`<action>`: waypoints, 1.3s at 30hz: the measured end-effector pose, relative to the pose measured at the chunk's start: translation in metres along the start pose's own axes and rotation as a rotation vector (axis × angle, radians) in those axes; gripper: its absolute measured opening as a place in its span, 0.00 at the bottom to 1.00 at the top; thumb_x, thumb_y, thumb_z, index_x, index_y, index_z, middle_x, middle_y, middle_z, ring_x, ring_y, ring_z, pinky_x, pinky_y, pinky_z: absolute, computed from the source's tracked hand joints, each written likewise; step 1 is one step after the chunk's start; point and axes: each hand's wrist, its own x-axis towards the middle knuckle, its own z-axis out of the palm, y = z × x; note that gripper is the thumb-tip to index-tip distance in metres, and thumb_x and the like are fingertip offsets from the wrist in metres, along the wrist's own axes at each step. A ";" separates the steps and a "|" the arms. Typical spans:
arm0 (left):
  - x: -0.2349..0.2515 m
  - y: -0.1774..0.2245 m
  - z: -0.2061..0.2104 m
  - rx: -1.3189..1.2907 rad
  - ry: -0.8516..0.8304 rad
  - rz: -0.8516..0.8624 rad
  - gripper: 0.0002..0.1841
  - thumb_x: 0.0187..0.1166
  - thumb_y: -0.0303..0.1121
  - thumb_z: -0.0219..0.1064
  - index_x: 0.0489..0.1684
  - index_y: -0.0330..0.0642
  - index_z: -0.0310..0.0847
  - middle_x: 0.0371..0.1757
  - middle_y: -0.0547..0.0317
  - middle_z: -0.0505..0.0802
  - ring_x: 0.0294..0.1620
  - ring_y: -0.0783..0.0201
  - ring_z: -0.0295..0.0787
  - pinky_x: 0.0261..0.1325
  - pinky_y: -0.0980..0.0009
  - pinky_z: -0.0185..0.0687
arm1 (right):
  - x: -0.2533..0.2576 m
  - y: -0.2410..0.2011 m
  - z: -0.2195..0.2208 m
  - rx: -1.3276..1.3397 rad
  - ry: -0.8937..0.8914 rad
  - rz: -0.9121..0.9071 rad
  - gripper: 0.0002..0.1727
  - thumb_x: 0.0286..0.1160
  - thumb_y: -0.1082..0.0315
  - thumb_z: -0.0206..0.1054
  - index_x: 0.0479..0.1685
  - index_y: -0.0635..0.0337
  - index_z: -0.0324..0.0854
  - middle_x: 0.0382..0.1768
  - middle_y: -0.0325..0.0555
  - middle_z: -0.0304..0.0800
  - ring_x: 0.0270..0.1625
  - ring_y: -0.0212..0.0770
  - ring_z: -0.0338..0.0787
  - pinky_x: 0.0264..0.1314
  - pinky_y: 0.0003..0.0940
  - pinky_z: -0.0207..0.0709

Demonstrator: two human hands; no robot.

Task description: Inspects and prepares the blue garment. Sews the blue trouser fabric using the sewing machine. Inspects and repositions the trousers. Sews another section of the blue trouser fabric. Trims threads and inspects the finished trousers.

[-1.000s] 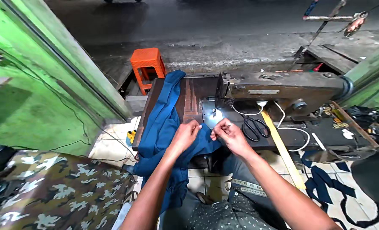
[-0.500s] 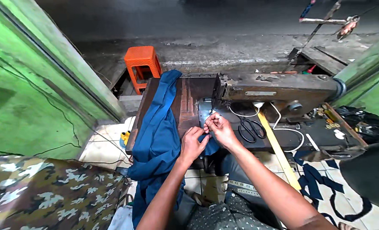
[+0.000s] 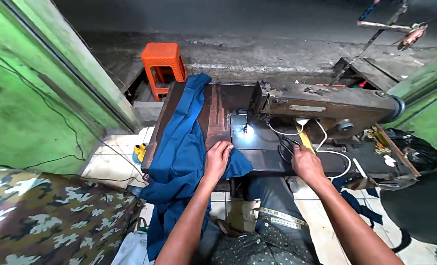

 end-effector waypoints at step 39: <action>0.001 0.006 -0.002 0.076 0.150 -0.114 0.16 0.90 0.32 0.51 0.46 0.28 0.83 0.39 0.45 0.90 0.38 0.56 0.90 0.51 0.61 0.89 | -0.027 -0.025 0.006 0.084 0.327 -0.213 0.27 0.83 0.52 0.67 0.58 0.74 0.86 0.58 0.74 0.85 0.63 0.72 0.86 0.62 0.65 0.81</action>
